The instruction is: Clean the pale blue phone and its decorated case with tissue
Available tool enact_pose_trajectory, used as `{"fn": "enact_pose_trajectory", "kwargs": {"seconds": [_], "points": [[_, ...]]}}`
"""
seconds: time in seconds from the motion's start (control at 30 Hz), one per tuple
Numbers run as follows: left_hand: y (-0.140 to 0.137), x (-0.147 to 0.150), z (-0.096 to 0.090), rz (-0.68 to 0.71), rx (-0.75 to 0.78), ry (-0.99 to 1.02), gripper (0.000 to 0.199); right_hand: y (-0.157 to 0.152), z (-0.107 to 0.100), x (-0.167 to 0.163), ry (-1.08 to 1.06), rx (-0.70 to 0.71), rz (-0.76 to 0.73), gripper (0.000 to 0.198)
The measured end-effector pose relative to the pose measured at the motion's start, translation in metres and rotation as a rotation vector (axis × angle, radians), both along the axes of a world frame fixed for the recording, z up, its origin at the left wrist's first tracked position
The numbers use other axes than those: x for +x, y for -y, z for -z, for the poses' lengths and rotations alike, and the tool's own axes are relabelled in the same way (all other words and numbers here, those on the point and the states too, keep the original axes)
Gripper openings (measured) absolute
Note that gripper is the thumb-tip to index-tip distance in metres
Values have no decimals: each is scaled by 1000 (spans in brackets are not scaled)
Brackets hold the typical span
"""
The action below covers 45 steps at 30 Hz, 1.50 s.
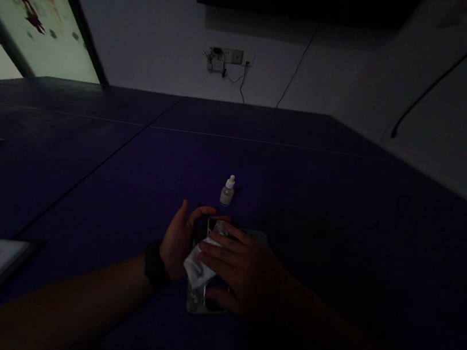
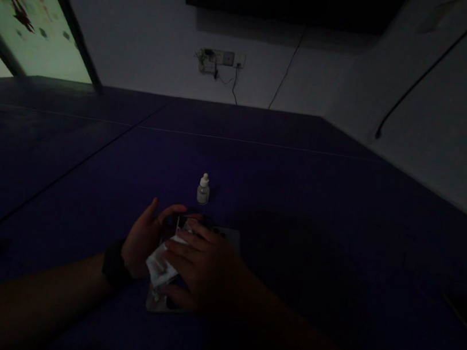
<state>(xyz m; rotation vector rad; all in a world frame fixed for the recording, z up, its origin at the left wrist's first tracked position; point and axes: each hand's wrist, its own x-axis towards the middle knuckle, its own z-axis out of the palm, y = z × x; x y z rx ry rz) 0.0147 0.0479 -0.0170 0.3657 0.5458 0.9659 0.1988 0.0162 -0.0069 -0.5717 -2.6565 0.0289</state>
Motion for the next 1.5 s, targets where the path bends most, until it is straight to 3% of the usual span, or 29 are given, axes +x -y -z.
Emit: {"fn": "enact_pose_trajectory", "kwargs": {"seconds": [0.1, 0.23, 0.3, 0.37, 0.43, 0.6, 0.73, 0.87, 1.03, 1.2, 1.37, 1.5], "points": [[-1, -1, 0, 34, -7, 28, 57, 2, -1, -1, 50, -38, -10, 70], [-1, -1, 2, 24, 32, 50, 52, -2, 1, 2, 8, -50, -151, 49], [-1, -2, 4, 19, 36, 46, 50, -5, 2, 3, 2, -29, -85, 49], [-2, -3, 5, 42, 37, 49, 49, -4, 1, 3, 36, -26, -18, 62], [-3, -4, 5, 67, 43, 58, 49, -1, 0, 1, 75, -40, -50, 70], [-1, 0, 0, 31, 40, 53, 54, 12, -5, -3, 66, 14, -187, 43], [2, 3, -3, 22, 24, 63, 54, 20, -8, -6, 94, 21, -211, 45], [3, 4, -5, 19, 14, 79, 54, 21, -11, -4, 141, -41, -264, 34], [3, 3, -2, 37, 28, 96, 53, 19, -4, -3, 135, -28, -314, 31], [0, 1, 1, 33, 40, 76, 53, 15, -1, -2, 45, 11, -211, 35], [1, 1, 0, 35, 33, 73, 53, 15, -3, -3, 77, 8, -284, 40], [0, 1, 0, 39, 39, 68, 52, 13, 0, -4, 20, 67, -188, 38]]}}
